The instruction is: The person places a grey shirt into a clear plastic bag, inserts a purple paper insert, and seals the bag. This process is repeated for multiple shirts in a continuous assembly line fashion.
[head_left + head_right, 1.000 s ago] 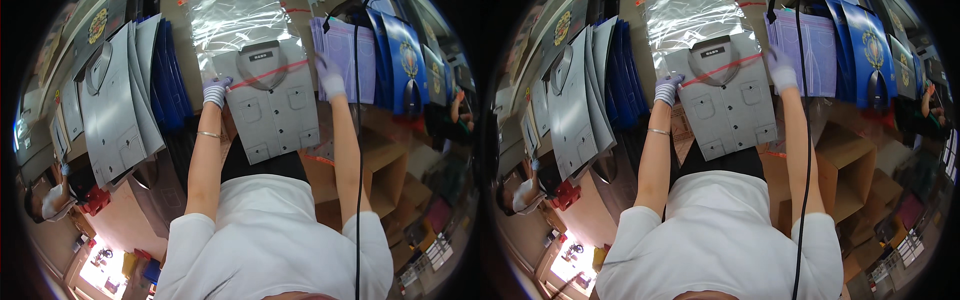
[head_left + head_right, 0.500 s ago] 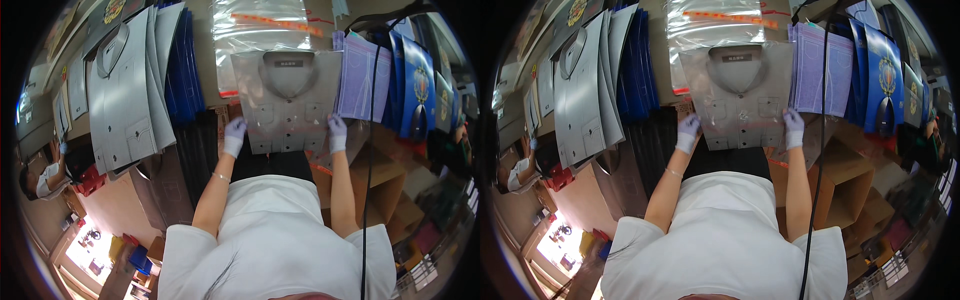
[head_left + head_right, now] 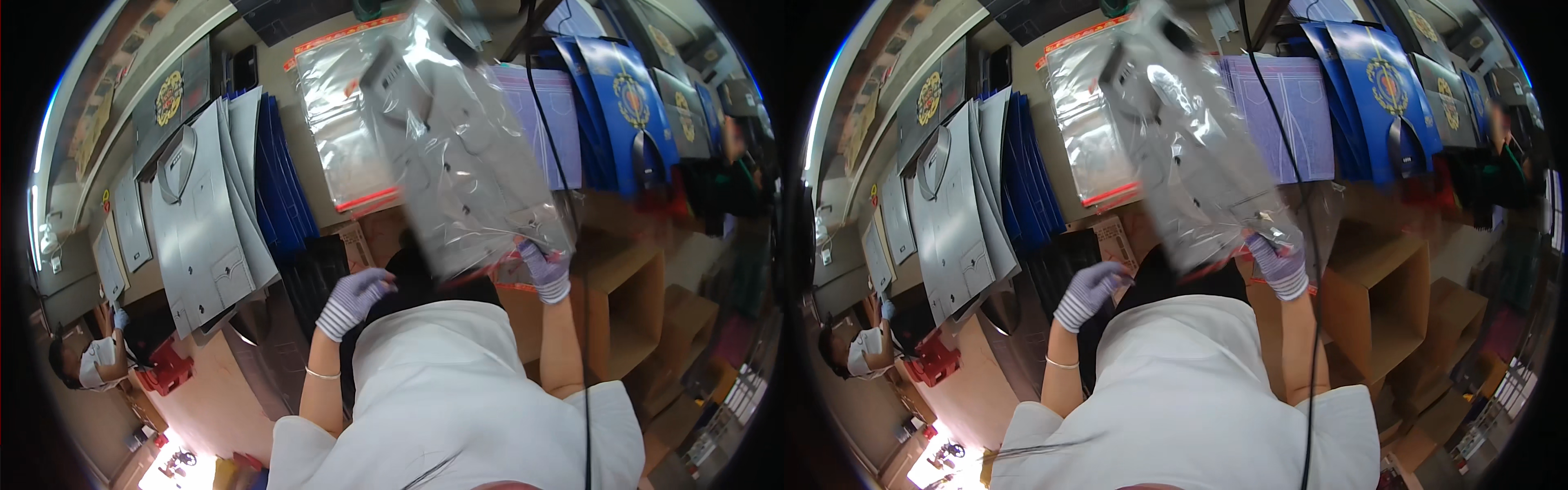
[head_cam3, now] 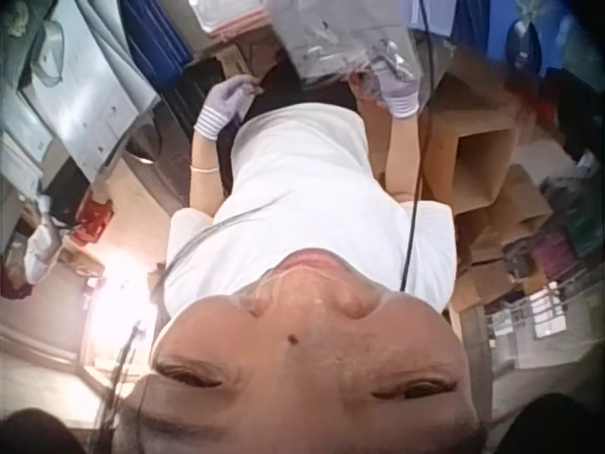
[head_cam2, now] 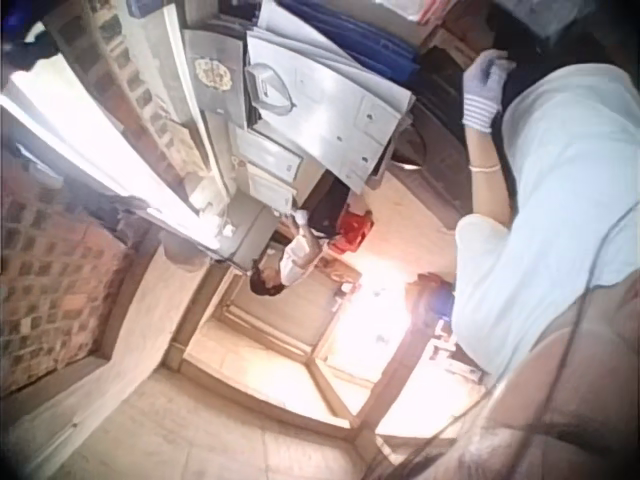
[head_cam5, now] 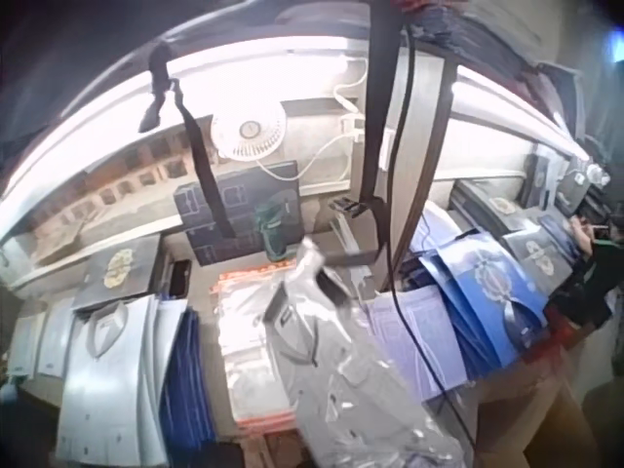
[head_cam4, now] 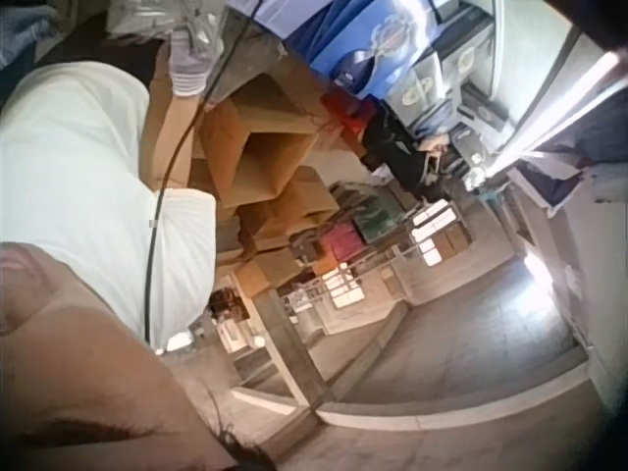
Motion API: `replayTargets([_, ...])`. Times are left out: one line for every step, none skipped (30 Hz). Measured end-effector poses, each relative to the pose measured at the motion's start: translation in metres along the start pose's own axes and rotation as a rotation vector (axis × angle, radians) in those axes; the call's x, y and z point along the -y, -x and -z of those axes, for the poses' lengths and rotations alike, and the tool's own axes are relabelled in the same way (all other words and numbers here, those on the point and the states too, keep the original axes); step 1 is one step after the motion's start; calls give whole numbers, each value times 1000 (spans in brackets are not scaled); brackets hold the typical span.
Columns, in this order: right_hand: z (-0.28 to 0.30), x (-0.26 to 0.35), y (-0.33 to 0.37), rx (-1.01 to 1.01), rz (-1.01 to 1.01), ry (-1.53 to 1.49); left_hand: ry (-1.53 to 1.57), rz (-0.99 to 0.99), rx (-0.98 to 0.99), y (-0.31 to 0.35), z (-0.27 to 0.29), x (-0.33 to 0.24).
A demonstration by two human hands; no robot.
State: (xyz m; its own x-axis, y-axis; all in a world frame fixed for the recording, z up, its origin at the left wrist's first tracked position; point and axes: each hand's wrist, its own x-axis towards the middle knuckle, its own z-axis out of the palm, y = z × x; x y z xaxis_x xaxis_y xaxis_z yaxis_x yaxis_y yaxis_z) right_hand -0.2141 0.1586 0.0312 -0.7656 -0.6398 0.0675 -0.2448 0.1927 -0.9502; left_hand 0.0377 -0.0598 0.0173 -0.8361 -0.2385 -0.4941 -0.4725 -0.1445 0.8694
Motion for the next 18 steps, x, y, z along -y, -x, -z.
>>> replayTargets([2,30,-12,38,194,184,-45,-51,-61,0,6,-13])
replayTargets([0,58,-26,81,397,373,155,-156,-122,-3,6,-23])
replayTargets([-7,73,-33,126,589,571,364,-255,-171,-7,5,-32])
replayTargets([-18,81,-31,154,593,652,653,-341,-63,-15,0,-52])
replayTargets([-30,87,-30,184,595,734,552,-362,-188,-32,-2,-54])
replayTargets([-49,78,-26,219,556,723,443,-382,-307,-52,-4,-49])
replayTargets([-63,60,-21,256,515,704,284,-387,-396,-64,-2,-48])
replayTargets([-66,41,-16,301,410,605,132,-382,-481,-78,0,-44])
replayTargets([-67,22,-13,345,311,496,152,-314,-560,-96,3,-37])
replayTargets([-66,0,-11,390,214,383,176,-245,-643,-114,8,-29])
replayTargets([-55,-27,-9,365,24,234,426,-115,-752,-141,11,-4])
replayTargets([-40,-65,-13,279,-101,328,416,-102,-771,-161,21,21])
replayTargets([-15,-110,-23,209,-586,403,409,-90,-783,-177,33,47])
replayTargets([8,-117,-44,118,-978,281,395,-102,-869,-189,43,74])
replayTargets([30,-155,-46,-41,-1059,108,376,-124,-937,-202,49,91])
replayTargets([38,-168,-60,-84,-1136,0,351,-147,-1019,-207,50,102])
replayTargets([42,-173,-75,-145,-1238,-122,77,-119,-1051,-208,39,87])
replayTargets([49,-194,-78,-245,-1218,-200,-205,-96,-1051,-201,20,48])
